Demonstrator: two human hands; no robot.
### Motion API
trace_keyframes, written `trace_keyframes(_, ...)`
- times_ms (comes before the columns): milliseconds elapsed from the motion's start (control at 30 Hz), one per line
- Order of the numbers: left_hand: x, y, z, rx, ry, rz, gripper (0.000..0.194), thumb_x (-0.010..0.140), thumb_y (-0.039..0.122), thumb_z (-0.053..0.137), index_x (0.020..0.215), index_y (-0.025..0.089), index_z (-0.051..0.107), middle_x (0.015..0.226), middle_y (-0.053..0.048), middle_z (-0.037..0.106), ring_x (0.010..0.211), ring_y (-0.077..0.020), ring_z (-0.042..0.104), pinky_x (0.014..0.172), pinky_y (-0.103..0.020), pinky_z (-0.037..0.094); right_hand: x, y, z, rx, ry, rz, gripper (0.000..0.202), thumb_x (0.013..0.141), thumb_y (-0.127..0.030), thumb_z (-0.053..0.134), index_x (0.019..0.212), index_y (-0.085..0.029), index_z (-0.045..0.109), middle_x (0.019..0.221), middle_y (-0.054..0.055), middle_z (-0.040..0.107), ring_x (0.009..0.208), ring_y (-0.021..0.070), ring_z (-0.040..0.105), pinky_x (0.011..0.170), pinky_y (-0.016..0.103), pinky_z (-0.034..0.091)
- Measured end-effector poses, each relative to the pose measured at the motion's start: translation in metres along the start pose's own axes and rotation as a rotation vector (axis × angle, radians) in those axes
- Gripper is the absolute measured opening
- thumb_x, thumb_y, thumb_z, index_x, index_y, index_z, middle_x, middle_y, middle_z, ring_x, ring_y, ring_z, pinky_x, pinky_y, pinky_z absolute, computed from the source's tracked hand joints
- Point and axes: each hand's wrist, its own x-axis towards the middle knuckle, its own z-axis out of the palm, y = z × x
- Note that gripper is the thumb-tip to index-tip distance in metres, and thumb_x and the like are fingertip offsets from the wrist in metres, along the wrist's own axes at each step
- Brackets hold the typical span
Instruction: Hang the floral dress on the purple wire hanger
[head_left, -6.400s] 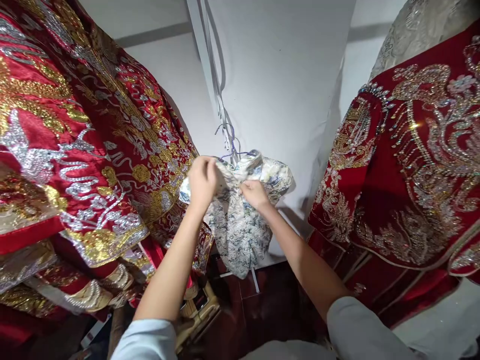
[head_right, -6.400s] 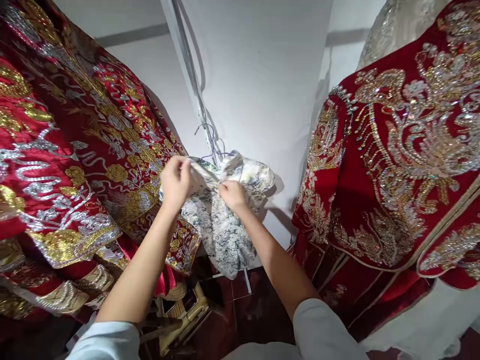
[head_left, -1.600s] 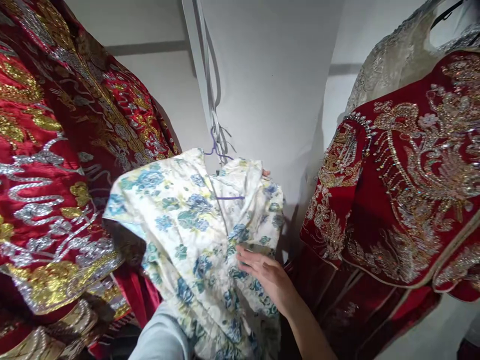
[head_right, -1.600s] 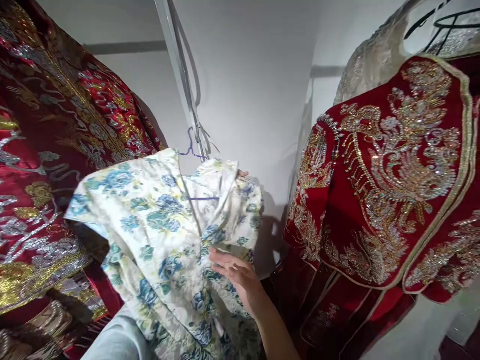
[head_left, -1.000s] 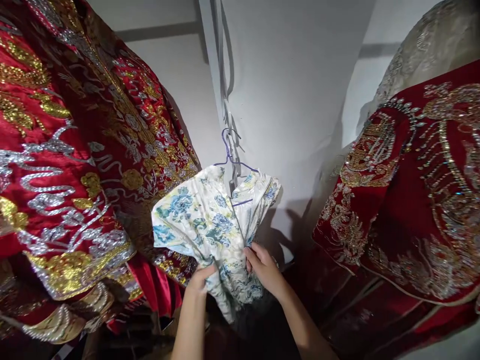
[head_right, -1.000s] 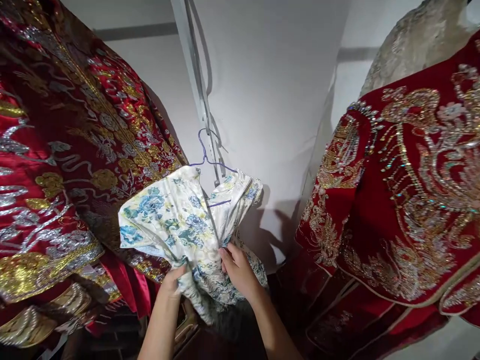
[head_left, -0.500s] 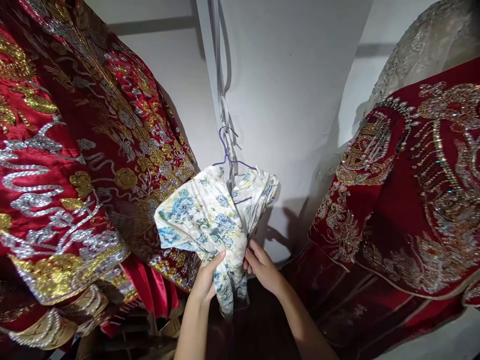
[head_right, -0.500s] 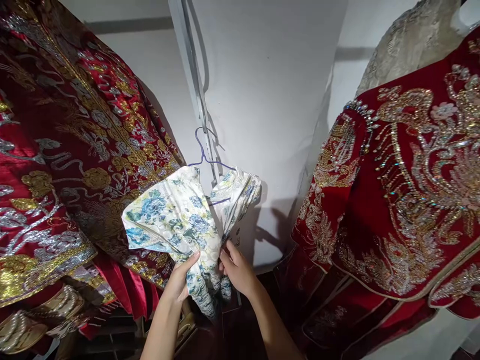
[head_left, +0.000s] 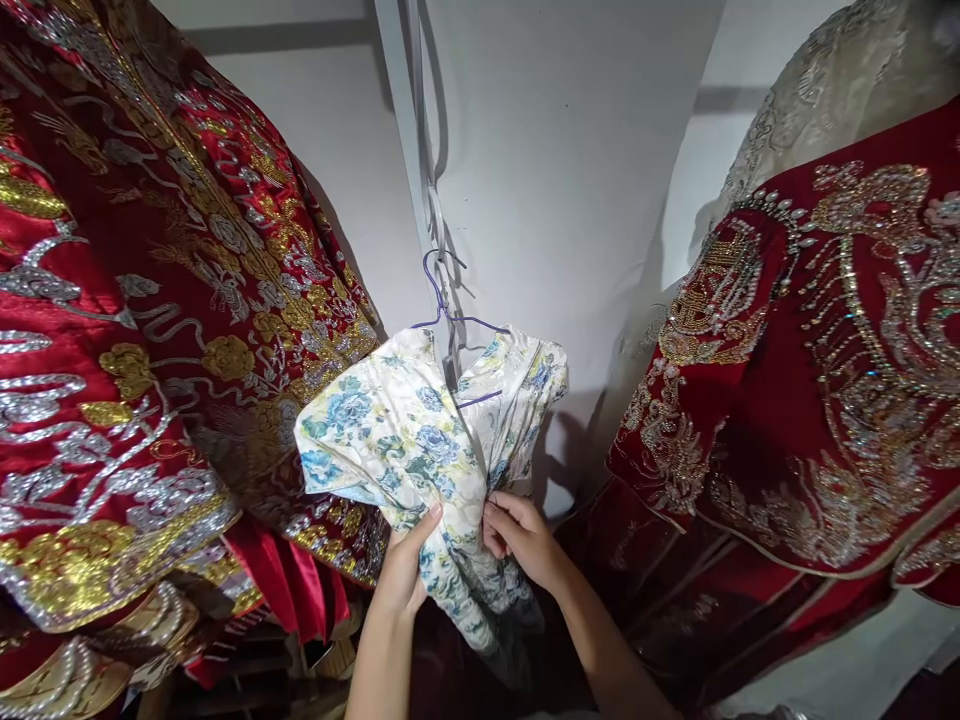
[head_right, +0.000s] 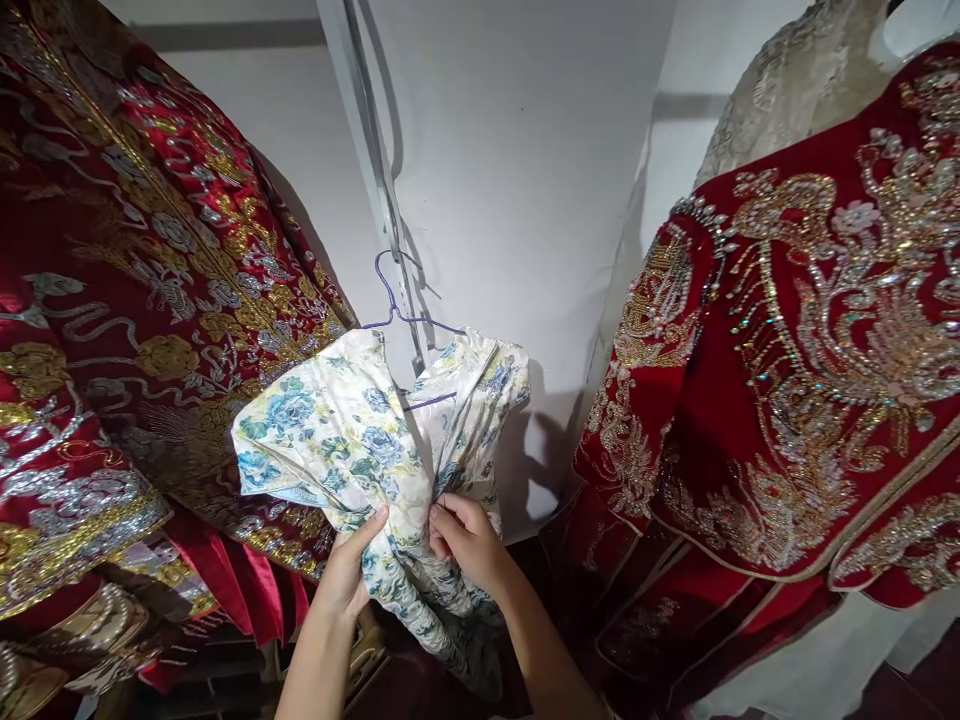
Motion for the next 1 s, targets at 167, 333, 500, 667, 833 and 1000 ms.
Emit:
trace_keyframes(167,-0.002,0.005,-0.003,0.030,0.001,-0.019,0.084,0.061,0.023,0.089,0.138,0.017,0.055,0.127,-0.015,0.069,0.120,-0.0367,0.063,0.100,-0.046,0.055,-0.002,-0.003,0.001,-0.062,0.008,0.016,0.035,0.096,-0.054,0.052,0.086,-0.021,0.051,0.063,-0.005,0.050,0.054,0.0090,0.044,0.052,0.022,0.033)
trace_keyframes(333,-0.005,0.002,-0.010,0.092,0.038,-0.056,0.071,0.063,0.026,0.088,0.127,0.015,0.062,0.115,-0.015,0.073,0.117,-0.0368,0.065,0.097,-0.046,0.056,-0.004,-0.003,0.004,0.009,-0.022,0.010,0.036,0.097,-0.051,0.050,0.078,-0.021,0.049,0.056,-0.006,0.045,0.050,0.0084,0.039,0.050,0.022,0.032)
trace_keyframes(500,-0.001,0.006,-0.011,0.124,0.158,0.052,0.055,0.063,0.025,0.086,0.114,0.019,0.065,0.108,-0.012,0.073,0.109,-0.0324,0.069,0.095,-0.045,0.056,-0.005,-0.002,0.004,0.101,0.081,0.005,0.036,0.092,-0.044,0.056,0.067,-0.021,0.043,0.050,-0.006,0.044,0.046,0.0078,0.036,0.047,0.022,0.029)
trace_keyframes(667,0.010,0.001,-0.012,0.254,0.449,0.683,0.056,0.066,0.027,0.084,0.115,0.018,0.060,0.115,-0.009,0.064,0.117,-0.0259,0.061,0.106,-0.040,0.044,-0.005,-0.002,0.001,0.104,0.144,0.097,0.037,0.086,-0.048,0.061,0.065,-0.021,0.047,0.045,-0.005,0.048,0.039,0.0074,0.035,0.042,0.023,0.025)
trace_keyframes(833,0.005,-0.039,-0.005,0.625,0.234,1.033,0.046,0.078,0.022,0.075,0.120,0.021,0.057,0.120,-0.009,0.061,0.114,-0.0213,0.059,0.099,-0.033,0.045,-0.002,-0.007,0.007,-0.057,0.124,0.086,0.036,0.089,-0.050,0.059,0.072,-0.018,0.058,0.047,-0.004,0.053,0.041,0.0078,0.039,0.044,0.023,0.028)
trace_keyframes(1000,0.005,-0.058,0.013,0.773,-0.161,0.632,0.014,0.092,0.028,0.054,0.082,0.019,0.058,0.068,0.000,0.057,0.066,-0.0154,0.054,0.066,-0.025,0.043,0.012,-0.032,0.009,-0.121,0.088,-0.011,0.035,0.090,-0.047,0.059,0.069,-0.019,0.058,0.049,-0.004,0.052,0.043,0.0088,0.040,0.046,0.024,0.030)
